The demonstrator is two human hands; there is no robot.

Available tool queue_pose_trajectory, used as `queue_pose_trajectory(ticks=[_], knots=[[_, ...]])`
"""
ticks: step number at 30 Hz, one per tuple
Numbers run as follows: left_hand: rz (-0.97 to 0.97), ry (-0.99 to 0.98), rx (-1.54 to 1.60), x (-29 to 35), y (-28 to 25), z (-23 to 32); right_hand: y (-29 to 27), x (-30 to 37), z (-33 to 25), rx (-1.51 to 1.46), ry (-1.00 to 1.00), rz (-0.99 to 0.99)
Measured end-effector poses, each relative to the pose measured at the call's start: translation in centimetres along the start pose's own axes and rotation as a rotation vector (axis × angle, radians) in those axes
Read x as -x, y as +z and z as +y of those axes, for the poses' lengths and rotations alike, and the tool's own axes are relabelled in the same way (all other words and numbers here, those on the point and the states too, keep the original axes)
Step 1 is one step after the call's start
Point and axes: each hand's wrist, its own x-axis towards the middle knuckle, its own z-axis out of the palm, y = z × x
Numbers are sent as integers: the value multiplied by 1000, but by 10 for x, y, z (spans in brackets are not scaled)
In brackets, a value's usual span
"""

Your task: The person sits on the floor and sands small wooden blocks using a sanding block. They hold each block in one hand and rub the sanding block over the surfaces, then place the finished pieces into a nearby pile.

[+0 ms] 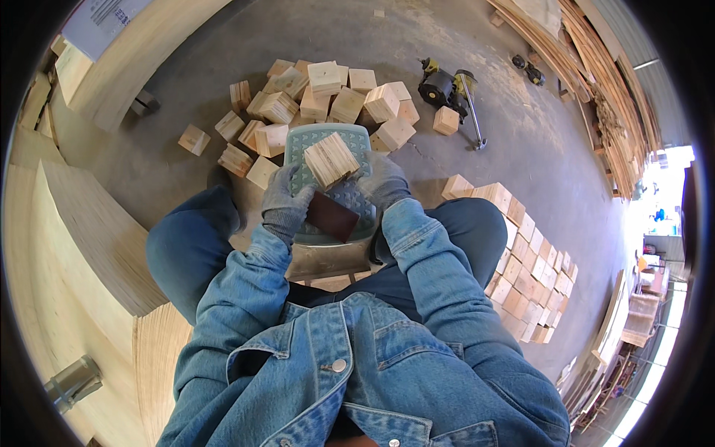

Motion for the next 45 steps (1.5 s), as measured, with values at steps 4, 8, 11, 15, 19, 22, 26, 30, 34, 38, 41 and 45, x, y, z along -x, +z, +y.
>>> queue_pose_trajectory(ticks=[4, 8, 11, 15, 19, 22, 26, 30, 34, 38, 41, 45], knots=[[19, -5, 80, -1, 5, -6, -29, 31, -10, -123, 29, 46], [60, -3, 127, 0, 4, 2, -41, 66, -26, -10, -33, -79], [75, 5, 148, 1, 0, -1, -32, 91, -55, 152, -99, -223], [69, 26, 201, 0, -1, -9, 5, 113, -68, 399, -316, -149], [41, 135, 102, -8, 5, -31, 27, 104, -66, 436, -310, -216], [27, 160, 61, -13, 9, -33, 40, 105, -63, 476, -298, -213], [-19, 149, 98, -24, 14, -20, 62, 90, -42, 488, -278, -159], [-102, 68, 136, -26, 10, -6, 58, 91, -44, 479, -189, -109], [-136, 37, 145, -24, 8, -4, 26, 101, -52, 390, -136, -189], [-51, 81, 68, -27, 16, -26, -6, 104, -52, 357, -105, -256], [6, 129, 75, -30, 23, -38, -14, 104, -45, 349, -104, -269], [-54, 91, 27, -26, 23, -28, -25, 111, -40, 302, -64, -303]])
